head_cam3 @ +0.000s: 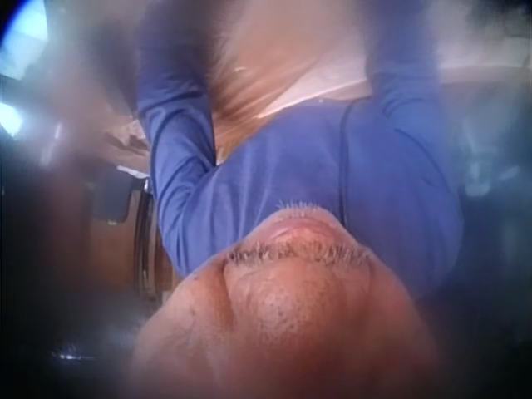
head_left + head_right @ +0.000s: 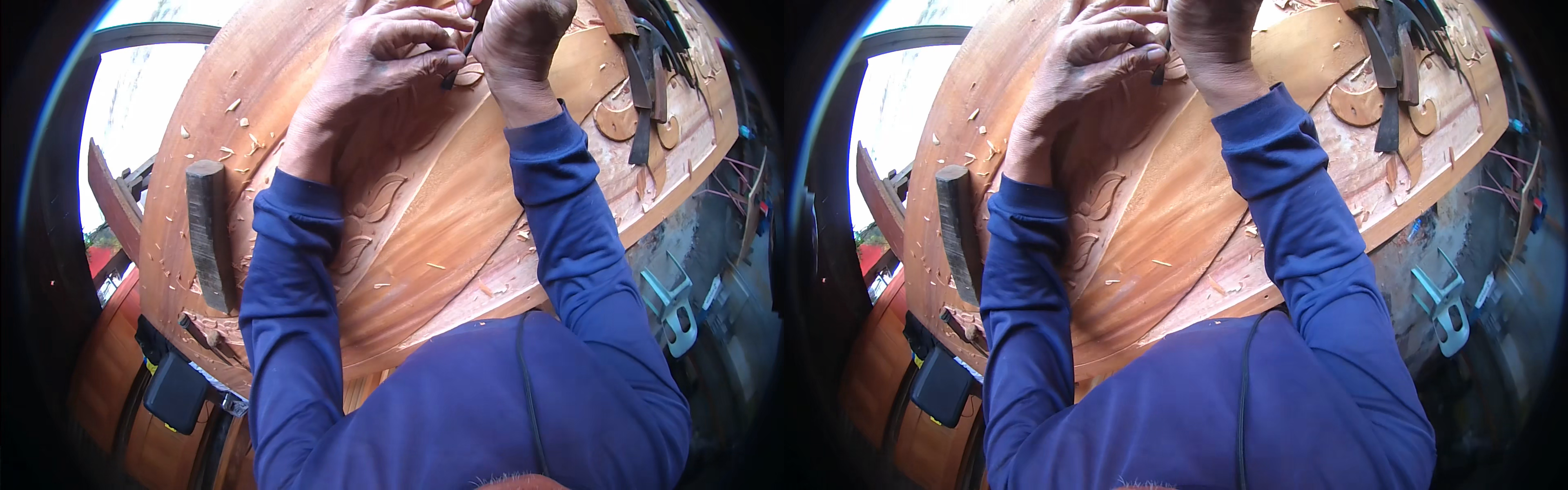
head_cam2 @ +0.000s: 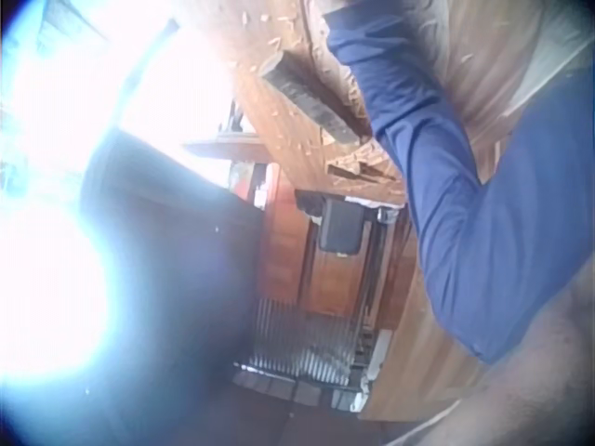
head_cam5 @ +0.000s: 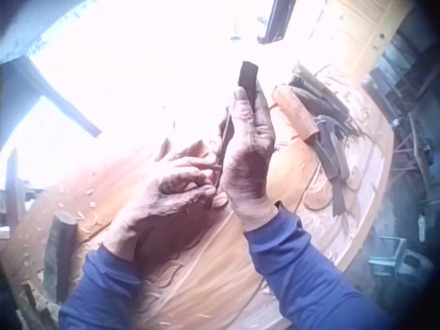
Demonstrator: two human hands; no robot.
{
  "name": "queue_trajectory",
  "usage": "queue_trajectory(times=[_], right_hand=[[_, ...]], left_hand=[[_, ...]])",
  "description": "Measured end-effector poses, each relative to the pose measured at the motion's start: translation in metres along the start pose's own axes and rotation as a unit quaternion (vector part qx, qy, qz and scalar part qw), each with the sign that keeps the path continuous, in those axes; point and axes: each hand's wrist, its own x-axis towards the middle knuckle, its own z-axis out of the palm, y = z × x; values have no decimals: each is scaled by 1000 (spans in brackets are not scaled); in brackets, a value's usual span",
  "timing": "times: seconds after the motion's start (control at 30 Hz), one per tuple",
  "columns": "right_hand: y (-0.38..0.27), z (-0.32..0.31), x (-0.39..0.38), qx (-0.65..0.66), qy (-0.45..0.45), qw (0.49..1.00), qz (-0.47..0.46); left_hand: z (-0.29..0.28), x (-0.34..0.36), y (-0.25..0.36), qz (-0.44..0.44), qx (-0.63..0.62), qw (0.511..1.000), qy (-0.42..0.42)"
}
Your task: The person carves decorative floral patterns into a large wooden board using a chisel and a wooden mallet.
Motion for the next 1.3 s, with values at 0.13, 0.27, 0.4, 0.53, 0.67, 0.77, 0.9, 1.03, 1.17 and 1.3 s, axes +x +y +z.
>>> queue_trajectory(times=[0.13,0.27,0.4,0.53,0.67,0.77,0.9,1.03,1.17,1.3], right_hand=[[2,4,-2,-18,19,998,-51],[4,3,-10,44,-20,998,-44],[-2,6,-3,-14,12,999,-44],[7,7,-7,-4,0,1000,-29],[-2,10,-9,-4,-24,999,-39],[-1,10,-9,-3,-34,998,-50],[-11,17,-14,173,-30,982,64],[-1,15,-15,-9,-43,999,-22],[0,16,-15,36,-63,997,-10],[5,11,-16,-4,-90,995,-52]], left_hand=[[2,-2,6,-68,-175,982,-6],[-8,-2,-2,47,-22,998,-37],[-5,-1,29,-91,-253,963,-24],[-6,-7,24,-115,-251,961,-34],[-1,-8,4,-129,-394,909,-31],[1,-5,-2,34,-198,980,-2],[-6,-5,5,-69,-304,948,-64],[-8,-4,15,-94,-341,934,-55],[-14,-6,14,-83,-326,940,-52],[-13,-3,13,-72,-322,943,-48]])
